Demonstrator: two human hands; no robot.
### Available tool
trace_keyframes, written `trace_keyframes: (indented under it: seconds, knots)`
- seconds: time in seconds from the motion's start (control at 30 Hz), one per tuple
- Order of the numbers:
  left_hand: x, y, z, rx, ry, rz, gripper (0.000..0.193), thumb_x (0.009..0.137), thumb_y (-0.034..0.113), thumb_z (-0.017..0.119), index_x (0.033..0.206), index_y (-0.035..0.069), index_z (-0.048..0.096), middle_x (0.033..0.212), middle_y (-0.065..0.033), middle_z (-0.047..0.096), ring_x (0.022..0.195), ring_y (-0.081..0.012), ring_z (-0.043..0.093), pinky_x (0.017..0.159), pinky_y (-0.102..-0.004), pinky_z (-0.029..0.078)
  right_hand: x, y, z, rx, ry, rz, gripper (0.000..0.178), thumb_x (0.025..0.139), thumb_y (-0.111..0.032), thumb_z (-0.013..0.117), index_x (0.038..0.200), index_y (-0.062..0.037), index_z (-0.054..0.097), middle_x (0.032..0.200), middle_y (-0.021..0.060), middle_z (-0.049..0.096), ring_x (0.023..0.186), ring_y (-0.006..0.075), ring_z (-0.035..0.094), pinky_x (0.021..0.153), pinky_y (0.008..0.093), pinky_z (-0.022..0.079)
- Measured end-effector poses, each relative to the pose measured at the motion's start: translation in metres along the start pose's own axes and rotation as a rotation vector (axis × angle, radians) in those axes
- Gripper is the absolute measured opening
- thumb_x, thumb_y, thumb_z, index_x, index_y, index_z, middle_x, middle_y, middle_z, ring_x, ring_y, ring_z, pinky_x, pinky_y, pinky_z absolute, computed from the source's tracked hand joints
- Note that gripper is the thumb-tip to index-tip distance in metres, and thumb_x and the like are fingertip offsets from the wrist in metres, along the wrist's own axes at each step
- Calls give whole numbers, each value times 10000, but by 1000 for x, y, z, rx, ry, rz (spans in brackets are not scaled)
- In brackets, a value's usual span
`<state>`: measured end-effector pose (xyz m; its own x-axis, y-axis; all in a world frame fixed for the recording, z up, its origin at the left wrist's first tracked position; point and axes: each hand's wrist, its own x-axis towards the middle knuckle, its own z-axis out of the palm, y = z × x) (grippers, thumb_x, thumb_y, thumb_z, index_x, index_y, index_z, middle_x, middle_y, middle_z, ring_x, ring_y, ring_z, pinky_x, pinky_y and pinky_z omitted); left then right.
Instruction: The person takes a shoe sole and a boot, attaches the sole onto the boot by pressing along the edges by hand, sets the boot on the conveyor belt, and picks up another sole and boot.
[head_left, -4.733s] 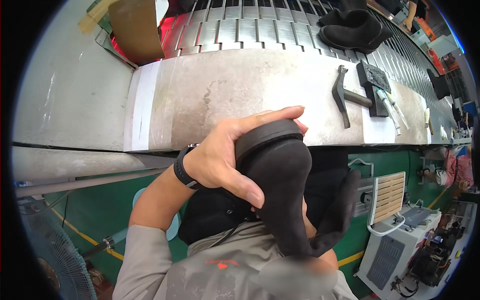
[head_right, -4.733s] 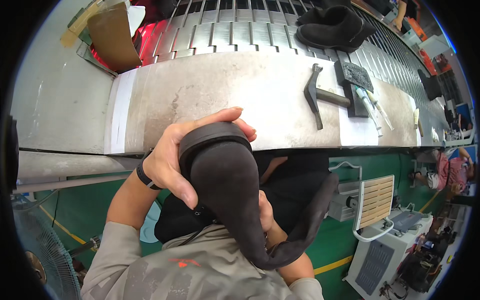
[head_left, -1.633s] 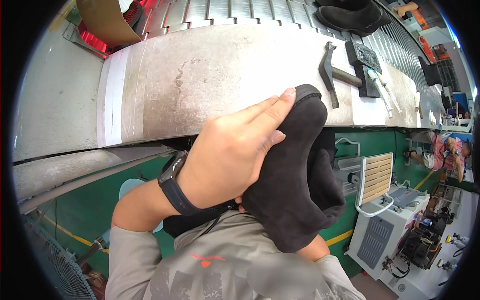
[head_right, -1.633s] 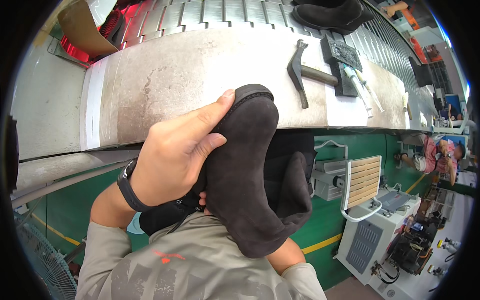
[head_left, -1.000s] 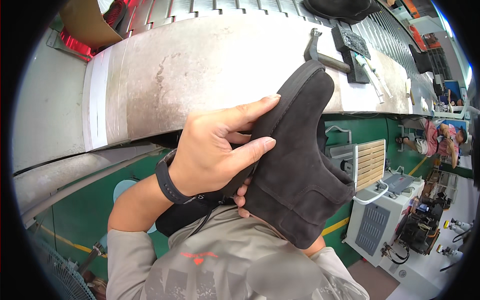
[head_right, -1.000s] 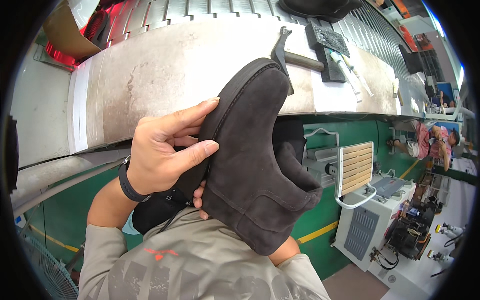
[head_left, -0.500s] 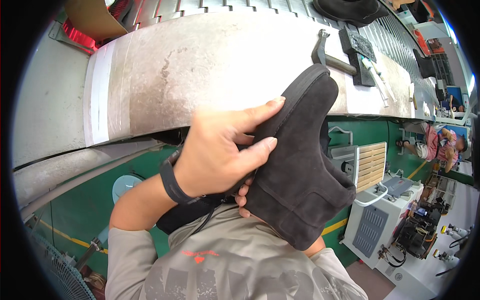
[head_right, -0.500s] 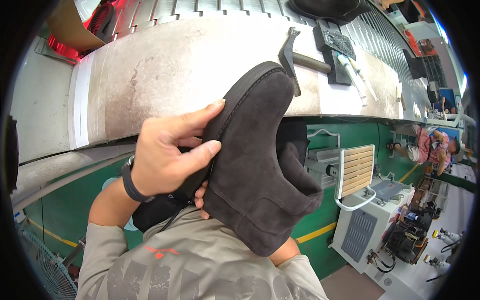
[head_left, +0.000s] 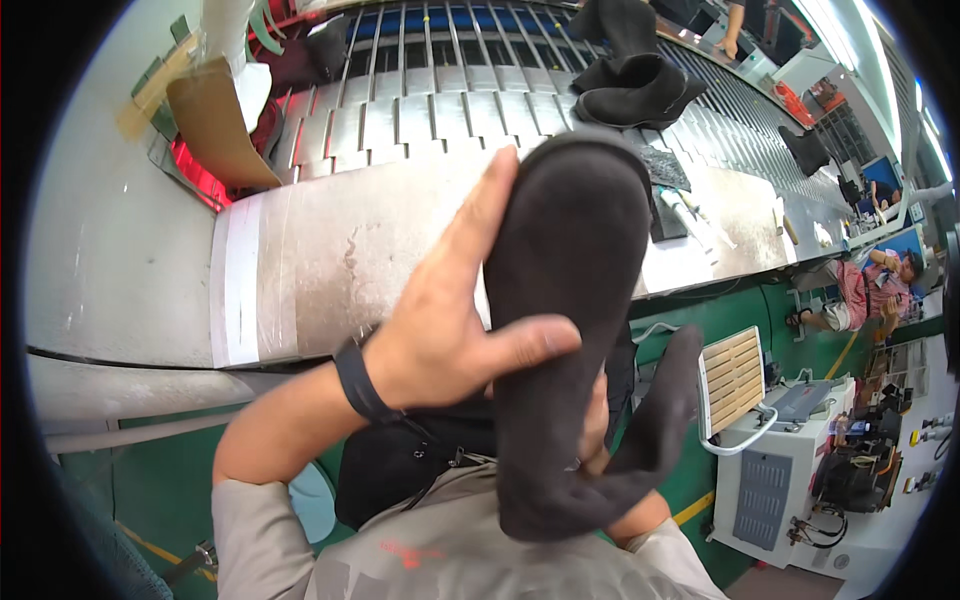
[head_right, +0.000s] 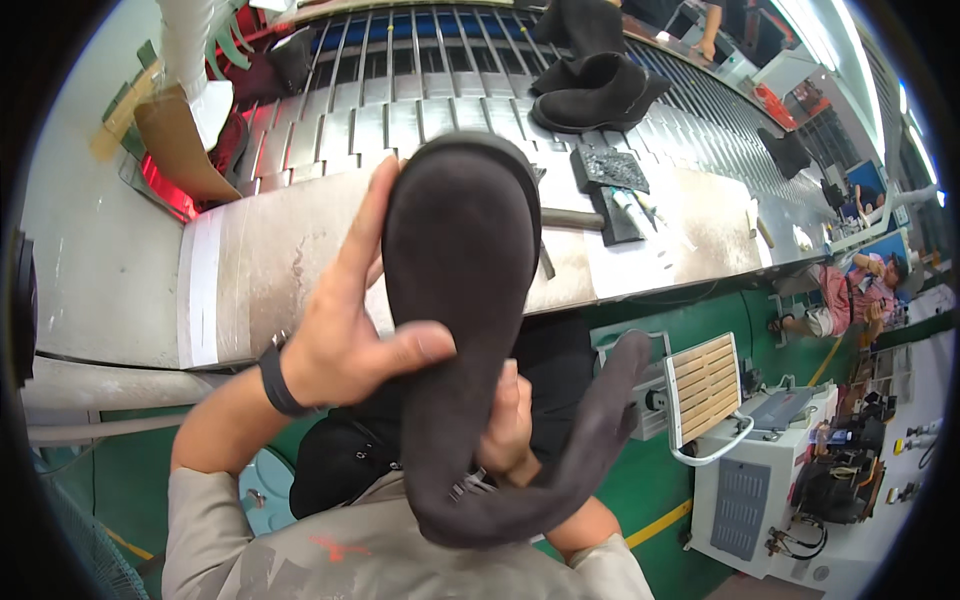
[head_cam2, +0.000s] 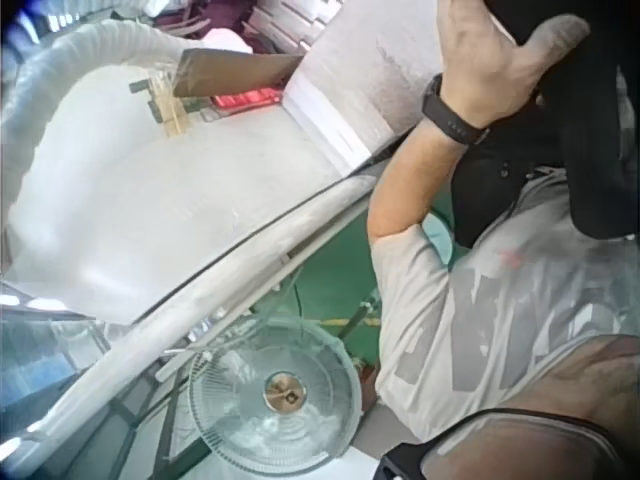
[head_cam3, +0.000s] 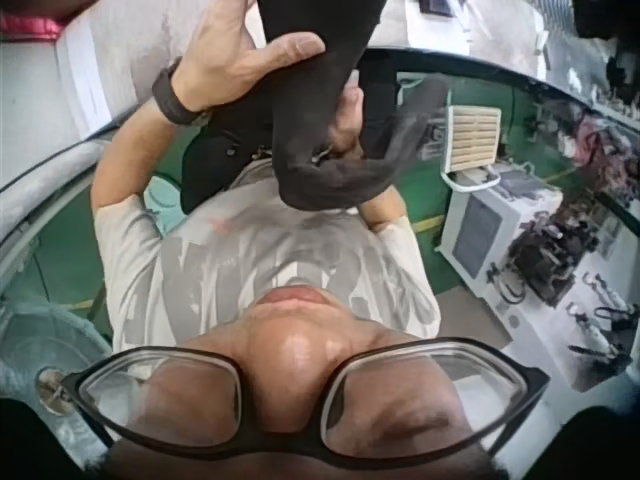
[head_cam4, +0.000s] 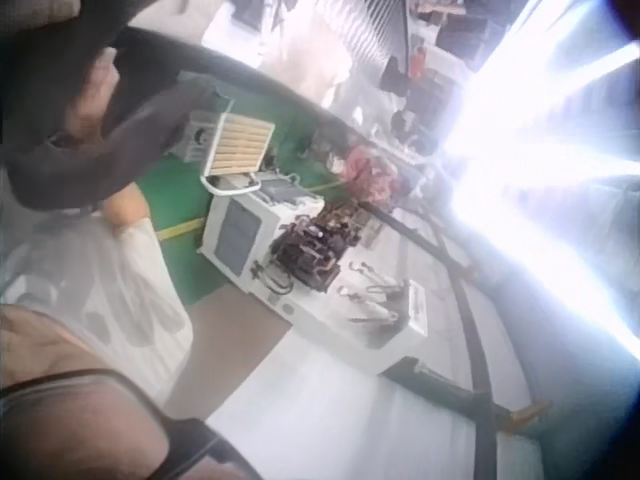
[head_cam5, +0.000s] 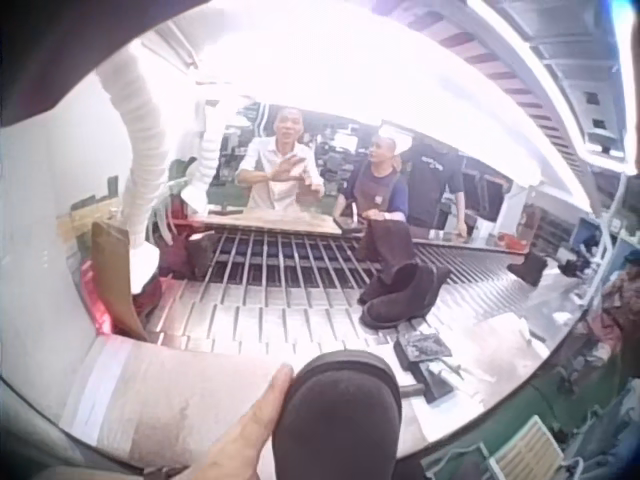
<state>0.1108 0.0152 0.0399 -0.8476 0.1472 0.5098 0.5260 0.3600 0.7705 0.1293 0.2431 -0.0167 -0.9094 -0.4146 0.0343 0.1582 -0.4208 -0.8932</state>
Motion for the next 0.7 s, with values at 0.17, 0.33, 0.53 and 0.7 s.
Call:
trace_keyframes:
  seconds: [0.17, 0.33, 0.53, 0.7]
  knots:
    - [53, 27, -27, -65, -95, -183, 1231, 826, 234, 965, 1695, 11, 122, 1478, -260, 587, 1304, -362, 658, 1094, -458, 542, 73, 75, -26, -1031, 365, -501, 469, 1168, -403, 493, 1311, 40, 551, 1159, 181, 707, 923, 247, 726, 785, 378, 589]
    - [57, -32, -21, 361, 90, -180, 1156, 813, 201, 930, 1659, -44, 181, 1183, -294, 749, 1095, -487, 739, 949, -498, 590, 114, 41, 22, -1227, 70, -510, 653, 973, -193, 797, 1405, 171, 470, 1151, 416, 646, 1069, 607, 640, 918, 587, 539]
    - [64, -20, 2, 666, 150, -187, 1108, 827, 290, 912, 1665, -24, 260, 1180, -307, 742, 1087, -491, 723, 908, -520, 588, 117, -86, 12, -1178, 12, -628, 351, 883, -240, 894, 1078, 23, 767, 909, 206, 778, 717, 373, 770, 681, 421, 612]
    - [62, -46, 7, 610, 137, -147, 1153, 809, 253, 923, 1685, -31, 228, 1230, -251, 725, 1077, -447, 730, 894, -508, 597, 167, -120, 31, -1064, 22, -734, 403, 959, -84, 824, 1342, 8, 739, 1136, 139, 821, 1069, 186, 779, 888, 328, 632]
